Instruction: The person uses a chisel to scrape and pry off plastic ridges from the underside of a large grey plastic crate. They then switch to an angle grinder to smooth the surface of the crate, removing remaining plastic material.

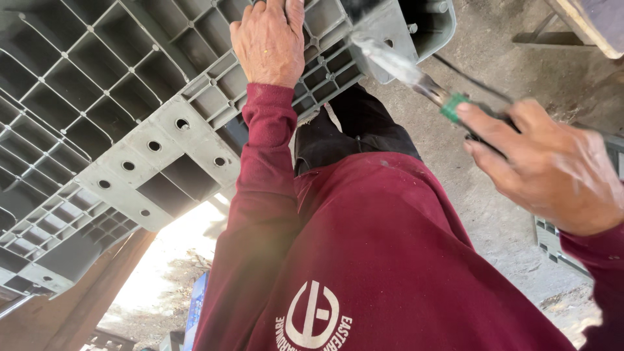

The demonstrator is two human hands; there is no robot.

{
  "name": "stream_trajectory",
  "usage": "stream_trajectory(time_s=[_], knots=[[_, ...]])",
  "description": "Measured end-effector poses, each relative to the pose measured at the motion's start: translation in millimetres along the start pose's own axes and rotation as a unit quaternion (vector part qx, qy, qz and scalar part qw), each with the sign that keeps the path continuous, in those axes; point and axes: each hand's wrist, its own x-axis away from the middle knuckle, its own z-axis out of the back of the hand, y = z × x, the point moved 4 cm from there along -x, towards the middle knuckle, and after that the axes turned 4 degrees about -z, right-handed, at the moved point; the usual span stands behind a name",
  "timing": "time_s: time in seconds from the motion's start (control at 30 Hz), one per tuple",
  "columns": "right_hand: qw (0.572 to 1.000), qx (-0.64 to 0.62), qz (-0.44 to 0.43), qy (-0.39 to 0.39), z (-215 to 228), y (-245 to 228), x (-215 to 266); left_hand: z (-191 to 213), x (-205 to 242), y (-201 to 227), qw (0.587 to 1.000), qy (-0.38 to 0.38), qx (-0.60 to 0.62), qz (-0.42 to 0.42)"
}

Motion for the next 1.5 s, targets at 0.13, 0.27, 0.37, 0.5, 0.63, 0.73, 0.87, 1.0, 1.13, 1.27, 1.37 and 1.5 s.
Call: stream_trajectory(time_s=[0.13, 0.27, 0.37, 0.5, 0.63, 0.73, 0.87, 1.0, 1.13, 1.27, 1.37, 1.5], knots=[[0.831, -0.552, -0.066, -0.007, -45.8, 1.8, 7.9, 4.1, -2.0, 2.8, 1.000, 0.010, 0.008, 0.003], [0.596, -0.783, -0.176, -0.036, -87.1, -21.4, 14.5, 2.9, -2.3, 4.8, 1.000, -0.006, -0.007, 0.007], [0.565, -0.793, -0.215, -0.077, -93.1, -35.7, 9.4, 1.4, -3.7, 4.4, 1.000, -0.022, -0.017, 0.014], [0.561, -0.786, -0.240, -0.095, -88.1, -41.7, -1.6, 0.1, -4.3, 4.1, 0.999, -0.032, -0.029, 0.022], [0.564, -0.788, -0.225, -0.102, -85.3, -42.9, -7.9, 0.3, -5.0, 4.8, 0.999, -0.024, -0.019, 0.024], [0.563, -0.785, -0.236, -0.104, -82.6, -41.0, -13.4, 2.6, -7.3, 5.1, 0.999, -0.023, -0.009, 0.028], [0.580, -0.776, -0.225, -0.103, -75.8, -36.8, -24.9, 4.8, -5.6, 7.6, 0.999, -0.032, -0.009, 0.038], [0.618, -0.758, -0.185, -0.098, -62.5, -26.7, -44.6, 10.1, -7.4, 9.4, 0.999, -0.033, -0.005, 0.041], [0.623, -0.753, -0.177, -0.122, -55.2, -7.4, -65.8, 12.8, -9.8, 10.8, 0.998, -0.034, 0.002, 0.052], [0.602, -0.765, -0.165, -0.155, -53.3, 11.6, -83.4, 16.4, -11.0, 14.4, 0.998, -0.013, -0.008, 0.055], [0.655, -0.722, -0.155, -0.160, -48.8, 25.8, -93.4, 17.9, -13.5, 15.0, 0.997, -0.013, -0.015, 0.075], [0.677, -0.696, -0.121, -0.206, -40.5, 46.5, -109.8, 18.9, -14.7, 16.0, 0.996, 0.015, -0.025, 0.088]])
